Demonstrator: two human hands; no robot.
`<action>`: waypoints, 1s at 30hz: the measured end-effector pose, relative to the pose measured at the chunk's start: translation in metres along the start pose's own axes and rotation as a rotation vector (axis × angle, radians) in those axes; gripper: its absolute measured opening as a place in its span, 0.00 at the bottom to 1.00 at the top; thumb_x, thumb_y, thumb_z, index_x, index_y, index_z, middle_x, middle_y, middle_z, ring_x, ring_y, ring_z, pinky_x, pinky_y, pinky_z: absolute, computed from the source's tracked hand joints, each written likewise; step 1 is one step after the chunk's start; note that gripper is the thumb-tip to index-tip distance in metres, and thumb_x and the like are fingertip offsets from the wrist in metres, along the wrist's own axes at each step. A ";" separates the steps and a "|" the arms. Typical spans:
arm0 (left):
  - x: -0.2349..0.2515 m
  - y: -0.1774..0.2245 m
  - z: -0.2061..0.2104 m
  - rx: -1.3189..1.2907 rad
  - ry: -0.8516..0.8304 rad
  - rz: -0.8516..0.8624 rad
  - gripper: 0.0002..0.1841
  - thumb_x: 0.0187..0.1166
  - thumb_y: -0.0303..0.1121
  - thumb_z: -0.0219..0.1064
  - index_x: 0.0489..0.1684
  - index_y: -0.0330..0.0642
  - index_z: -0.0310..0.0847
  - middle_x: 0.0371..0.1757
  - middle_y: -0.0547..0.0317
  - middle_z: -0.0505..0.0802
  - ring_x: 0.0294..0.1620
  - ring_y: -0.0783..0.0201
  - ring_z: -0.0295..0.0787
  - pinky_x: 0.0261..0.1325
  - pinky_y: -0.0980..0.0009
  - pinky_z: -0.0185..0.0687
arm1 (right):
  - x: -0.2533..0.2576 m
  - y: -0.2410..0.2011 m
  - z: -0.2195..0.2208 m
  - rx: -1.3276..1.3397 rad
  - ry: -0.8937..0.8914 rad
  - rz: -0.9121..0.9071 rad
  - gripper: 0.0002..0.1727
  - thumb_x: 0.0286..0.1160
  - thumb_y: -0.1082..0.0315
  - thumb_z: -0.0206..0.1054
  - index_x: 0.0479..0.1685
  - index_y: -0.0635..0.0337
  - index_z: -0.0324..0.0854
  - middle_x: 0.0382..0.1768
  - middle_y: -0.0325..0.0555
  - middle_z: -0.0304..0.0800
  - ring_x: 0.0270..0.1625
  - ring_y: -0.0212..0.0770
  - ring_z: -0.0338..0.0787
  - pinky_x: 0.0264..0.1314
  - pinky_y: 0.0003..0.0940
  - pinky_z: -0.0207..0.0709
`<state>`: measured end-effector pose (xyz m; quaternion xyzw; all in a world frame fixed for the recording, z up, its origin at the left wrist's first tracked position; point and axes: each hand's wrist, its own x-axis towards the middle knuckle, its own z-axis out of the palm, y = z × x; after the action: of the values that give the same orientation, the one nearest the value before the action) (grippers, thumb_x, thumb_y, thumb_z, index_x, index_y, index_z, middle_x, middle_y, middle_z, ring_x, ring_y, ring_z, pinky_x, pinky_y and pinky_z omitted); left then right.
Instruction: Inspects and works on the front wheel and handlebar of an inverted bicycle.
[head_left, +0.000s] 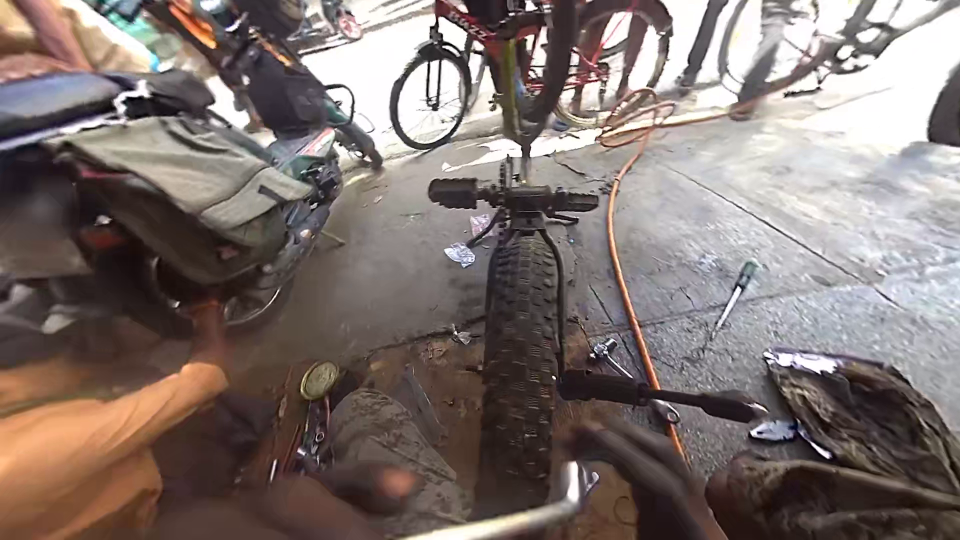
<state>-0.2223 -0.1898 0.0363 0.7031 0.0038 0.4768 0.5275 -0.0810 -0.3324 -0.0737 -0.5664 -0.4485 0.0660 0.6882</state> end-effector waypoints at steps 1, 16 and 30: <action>0.016 0.008 -0.012 0.041 0.184 0.059 0.07 0.85 0.39 0.65 0.46 0.51 0.89 0.37 0.69 0.95 0.40 0.72 0.94 0.52 0.75 0.90 | -0.007 0.016 0.005 -0.019 0.037 0.005 0.43 0.67 0.41 0.75 0.75 0.63 0.72 0.68 0.57 0.80 0.70 0.42 0.82 0.71 0.37 0.79; -0.019 -0.172 -0.039 0.866 -0.613 -1.086 0.22 0.81 0.29 0.66 0.75 0.40 0.74 0.56 0.40 0.90 0.55 0.42 0.90 0.56 0.42 0.85 | -0.046 0.033 0.022 0.003 -0.263 0.185 0.58 0.69 0.42 0.78 0.82 0.81 0.51 0.69 0.59 0.80 0.72 0.25 0.79 0.78 0.30 0.75; -0.011 -0.155 -0.016 0.802 -0.727 -1.160 0.17 0.81 0.36 0.64 0.56 0.29 0.80 0.48 0.40 0.88 0.47 0.46 0.89 0.49 0.46 0.86 | -0.063 0.043 0.016 0.199 -0.194 0.215 0.43 0.77 0.51 0.75 0.90 0.40 0.55 0.73 0.32 0.81 0.73 0.27 0.83 0.78 0.35 0.77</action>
<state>-0.1620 -0.1153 -0.0866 0.8370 0.3685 -0.1715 0.3664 -0.1115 -0.3436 -0.1448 -0.5310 -0.4410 0.2379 0.6834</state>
